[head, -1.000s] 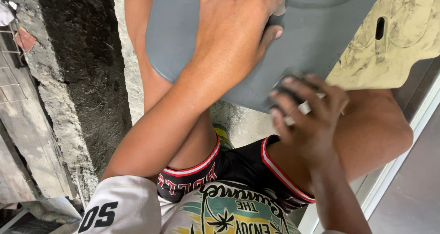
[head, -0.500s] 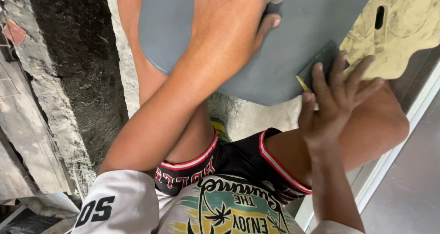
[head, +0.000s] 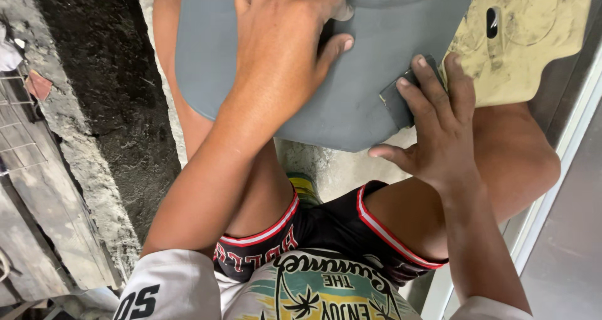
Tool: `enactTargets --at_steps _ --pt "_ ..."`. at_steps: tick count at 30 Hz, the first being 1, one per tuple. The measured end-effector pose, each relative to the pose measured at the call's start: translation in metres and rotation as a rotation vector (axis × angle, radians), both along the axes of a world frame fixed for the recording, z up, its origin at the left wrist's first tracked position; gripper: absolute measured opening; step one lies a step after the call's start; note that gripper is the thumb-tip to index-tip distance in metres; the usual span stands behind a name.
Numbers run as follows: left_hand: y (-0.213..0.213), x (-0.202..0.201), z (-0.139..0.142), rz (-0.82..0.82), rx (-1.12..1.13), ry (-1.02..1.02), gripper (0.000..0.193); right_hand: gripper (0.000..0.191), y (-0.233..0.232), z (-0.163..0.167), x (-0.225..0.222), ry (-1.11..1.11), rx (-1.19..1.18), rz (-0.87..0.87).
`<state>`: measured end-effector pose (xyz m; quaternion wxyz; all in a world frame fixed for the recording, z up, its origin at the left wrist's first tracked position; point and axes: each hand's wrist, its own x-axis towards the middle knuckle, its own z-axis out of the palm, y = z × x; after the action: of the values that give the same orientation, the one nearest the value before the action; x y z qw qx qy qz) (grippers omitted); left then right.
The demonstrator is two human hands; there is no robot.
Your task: The person sits on the floor holding a gray plastic panel on their lap and sands its surface and edges by hand using small pieces of sandpaper, repositioning the panel and switching sanding spots to smooth different areas.
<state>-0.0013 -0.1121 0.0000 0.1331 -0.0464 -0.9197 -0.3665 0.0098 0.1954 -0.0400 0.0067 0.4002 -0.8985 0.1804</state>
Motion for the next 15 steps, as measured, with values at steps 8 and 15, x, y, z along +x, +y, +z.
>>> enactTargets --at_steps 8,15 --pt "-0.001 0.001 0.0 -0.008 -0.004 0.004 0.028 0.086 -0.044 0.003 0.047 -0.045 0.112 0.208" --pt "-0.001 -0.003 0.001 -0.028 0.014 -0.05 0.029 0.075 -0.019 -0.016 0.036 -0.066 0.168 0.028"
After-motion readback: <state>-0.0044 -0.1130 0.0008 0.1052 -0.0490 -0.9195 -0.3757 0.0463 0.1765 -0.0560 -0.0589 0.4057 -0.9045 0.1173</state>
